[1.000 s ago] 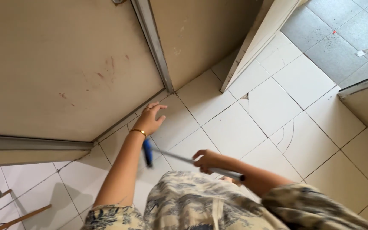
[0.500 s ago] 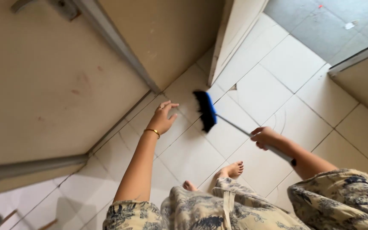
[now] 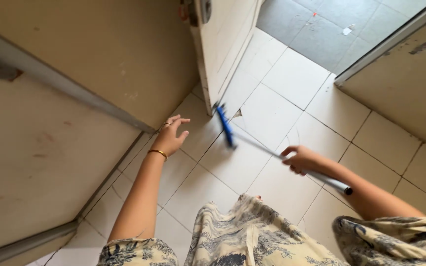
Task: The recorder uses a broom with a squeegee-like head to sweep dirt and debris across a tiled hallway floor.
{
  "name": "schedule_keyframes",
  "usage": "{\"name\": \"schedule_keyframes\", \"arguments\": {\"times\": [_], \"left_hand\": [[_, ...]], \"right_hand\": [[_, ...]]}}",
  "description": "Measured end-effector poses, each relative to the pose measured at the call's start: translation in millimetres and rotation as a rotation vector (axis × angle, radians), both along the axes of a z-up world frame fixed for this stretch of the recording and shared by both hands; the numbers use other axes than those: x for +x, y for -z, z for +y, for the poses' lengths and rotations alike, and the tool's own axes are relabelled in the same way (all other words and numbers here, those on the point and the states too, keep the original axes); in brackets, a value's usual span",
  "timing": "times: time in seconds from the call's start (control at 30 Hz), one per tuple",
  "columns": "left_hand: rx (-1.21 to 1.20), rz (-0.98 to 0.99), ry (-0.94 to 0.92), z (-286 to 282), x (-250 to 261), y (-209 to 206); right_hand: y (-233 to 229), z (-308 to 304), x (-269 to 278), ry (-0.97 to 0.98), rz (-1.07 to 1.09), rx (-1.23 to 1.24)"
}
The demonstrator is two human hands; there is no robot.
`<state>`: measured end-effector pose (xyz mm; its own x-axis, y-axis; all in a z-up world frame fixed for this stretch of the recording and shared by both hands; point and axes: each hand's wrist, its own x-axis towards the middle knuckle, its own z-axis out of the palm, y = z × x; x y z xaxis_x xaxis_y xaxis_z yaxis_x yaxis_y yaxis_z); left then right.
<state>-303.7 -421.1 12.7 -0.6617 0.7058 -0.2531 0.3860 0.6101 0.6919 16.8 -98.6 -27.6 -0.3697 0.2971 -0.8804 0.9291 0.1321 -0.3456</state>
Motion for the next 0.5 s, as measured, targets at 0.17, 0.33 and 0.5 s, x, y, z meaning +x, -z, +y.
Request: {"name": "schedule_keyframes", "arguments": {"times": [0.17,0.33,0.5], "left_hand": [[-0.018,0.001,0.037,42,-12,0],[-0.018,0.055,0.090,61,-38,-15],[0.119,0.189,0.124,84,-94,-17]], "right_hand": [[41,-2,13,-0.027,0.012,-0.070],[96,33,16,0.023,0.094,-0.033],[104,58,-7,0.084,0.167,0.268]]}}
